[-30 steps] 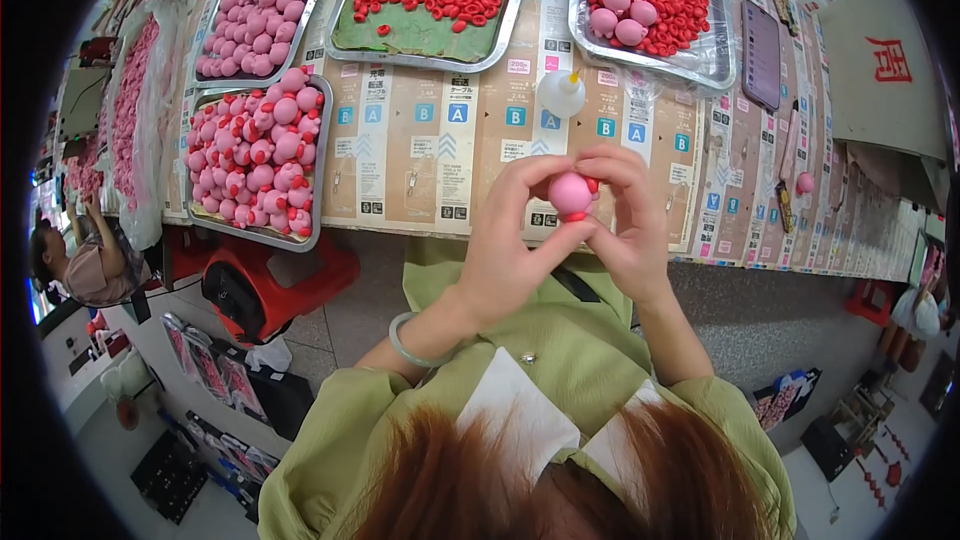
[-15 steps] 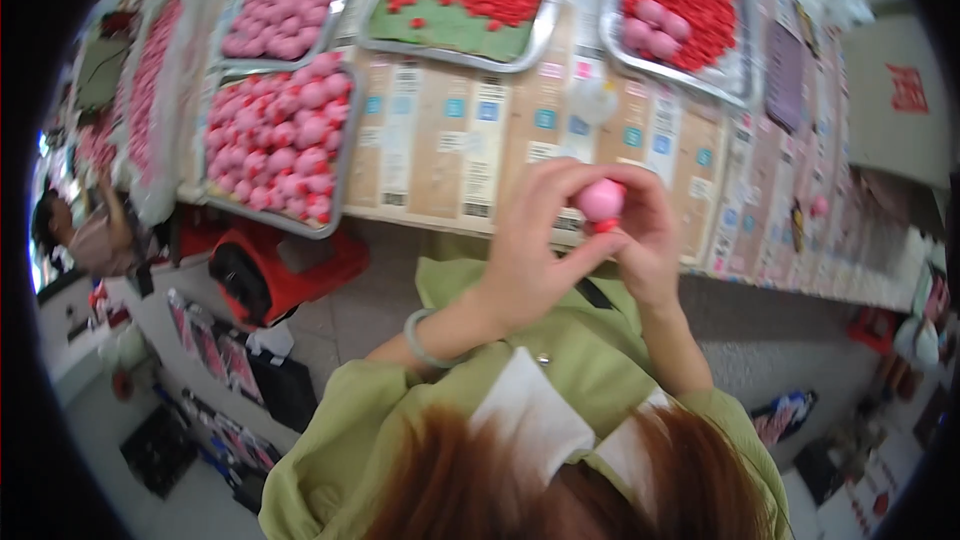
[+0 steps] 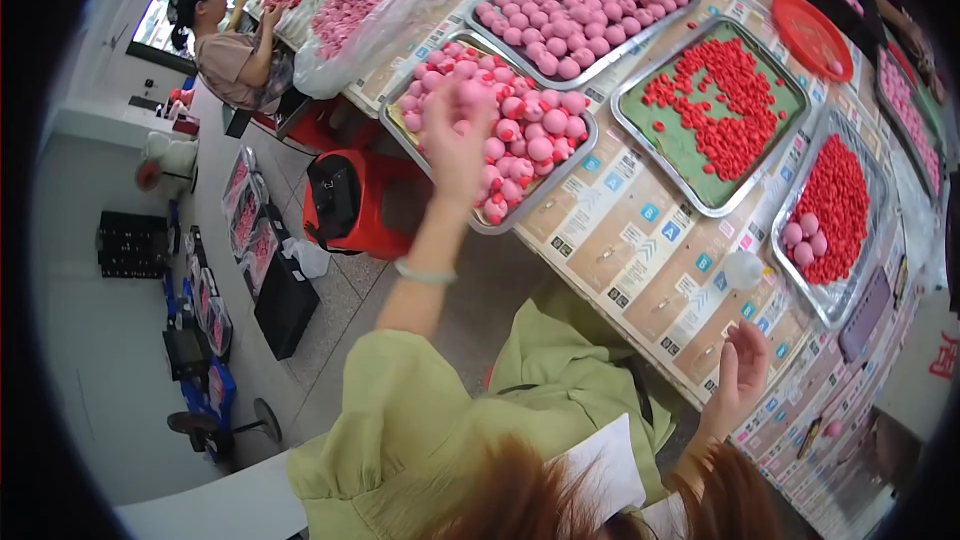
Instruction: Assembling small red components onto pink spheres using a glue bottle.
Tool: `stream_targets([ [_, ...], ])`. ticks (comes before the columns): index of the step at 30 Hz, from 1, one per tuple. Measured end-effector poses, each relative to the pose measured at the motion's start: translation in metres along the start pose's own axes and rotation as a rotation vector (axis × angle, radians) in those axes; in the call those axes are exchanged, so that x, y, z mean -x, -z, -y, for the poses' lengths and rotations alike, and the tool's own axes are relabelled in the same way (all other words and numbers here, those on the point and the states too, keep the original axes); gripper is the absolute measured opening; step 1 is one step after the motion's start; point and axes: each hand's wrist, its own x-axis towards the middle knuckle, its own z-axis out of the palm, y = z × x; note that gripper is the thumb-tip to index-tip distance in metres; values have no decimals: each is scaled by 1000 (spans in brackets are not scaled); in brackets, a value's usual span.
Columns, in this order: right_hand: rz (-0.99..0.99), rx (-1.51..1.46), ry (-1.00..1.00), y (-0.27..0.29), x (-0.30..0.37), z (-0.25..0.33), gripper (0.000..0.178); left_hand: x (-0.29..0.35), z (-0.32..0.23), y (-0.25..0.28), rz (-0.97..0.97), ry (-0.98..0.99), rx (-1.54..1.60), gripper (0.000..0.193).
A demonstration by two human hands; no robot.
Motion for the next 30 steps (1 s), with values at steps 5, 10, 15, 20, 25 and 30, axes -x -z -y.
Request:
stream_targets([
  [5,18,17,-39,2,1,4,20,-92,108,59,83,191,-92,38],
  [10,9,58,-67,2,1,5,20,-107,127,31,390,83,-195,41],
  [15,-27,12,-65,4,2,7,21,-116,145,38,625,240,-55,40],
  [20,-275,35,-8,18,-1,-6,27,-95,75,12,241,22,-254,32],
  [25,-309,61,60,21,-23,-10,41,-47,-6,-67,765,34,45,23],
  [30,-210,158,57,14,-36,-22,51,0,-29,-129,1035,-418,-172,18],
])
